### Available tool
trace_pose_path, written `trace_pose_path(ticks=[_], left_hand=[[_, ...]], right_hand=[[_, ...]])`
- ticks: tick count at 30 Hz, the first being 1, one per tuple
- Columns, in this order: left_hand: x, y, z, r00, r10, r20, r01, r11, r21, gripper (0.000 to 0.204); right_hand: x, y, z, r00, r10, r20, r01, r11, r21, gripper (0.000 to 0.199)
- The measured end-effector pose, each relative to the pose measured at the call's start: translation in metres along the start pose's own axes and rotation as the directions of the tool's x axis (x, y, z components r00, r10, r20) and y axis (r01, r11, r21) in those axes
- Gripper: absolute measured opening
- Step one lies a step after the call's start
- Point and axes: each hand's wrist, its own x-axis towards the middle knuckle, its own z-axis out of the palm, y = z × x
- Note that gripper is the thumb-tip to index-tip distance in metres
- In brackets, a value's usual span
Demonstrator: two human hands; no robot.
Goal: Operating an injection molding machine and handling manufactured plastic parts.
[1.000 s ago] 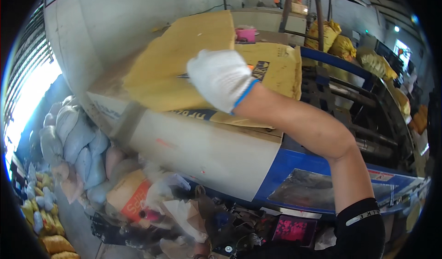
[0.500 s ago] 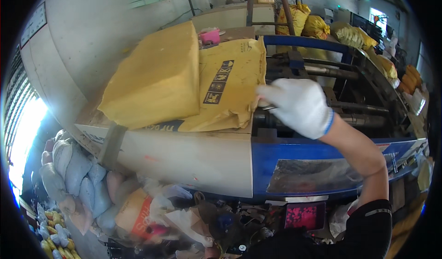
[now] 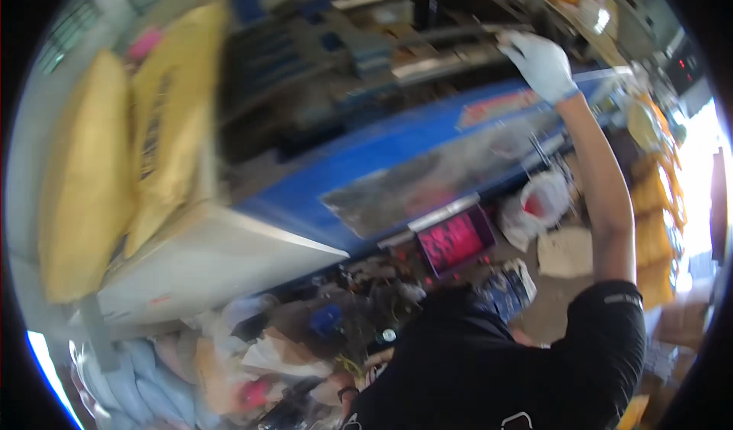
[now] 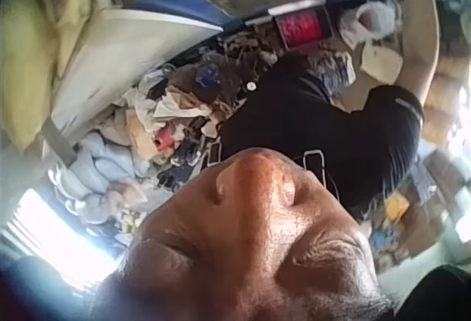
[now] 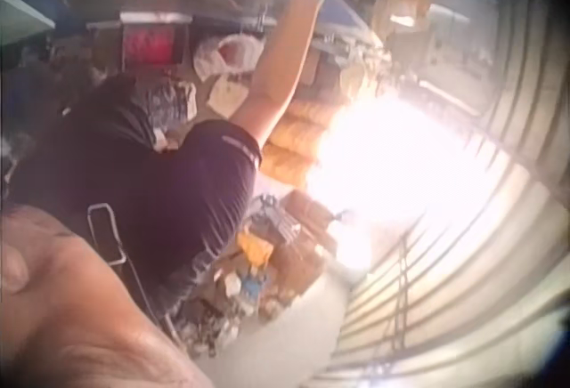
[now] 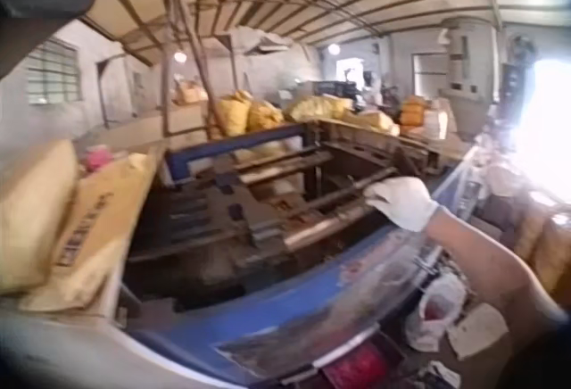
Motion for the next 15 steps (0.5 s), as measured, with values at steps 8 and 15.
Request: trace_pose_path(ticks=[8,15], left_hand=[[0.004,0.047,-0.074,0.993,-0.007,0.117,0.021,0.992,-0.121,0.053],[-0.008,-0.037,-0.007,0.995,-0.102,-0.02,0.097,0.979,-0.177,0.057]], right_hand=[[-0.012,0.006,-0.011,0.993,0.09,0.078,-0.095,0.993,0.067,0.028],[-0.01,-0.019,0.004,0.989,0.121,0.086,-0.139,0.961,0.239,0.035]])
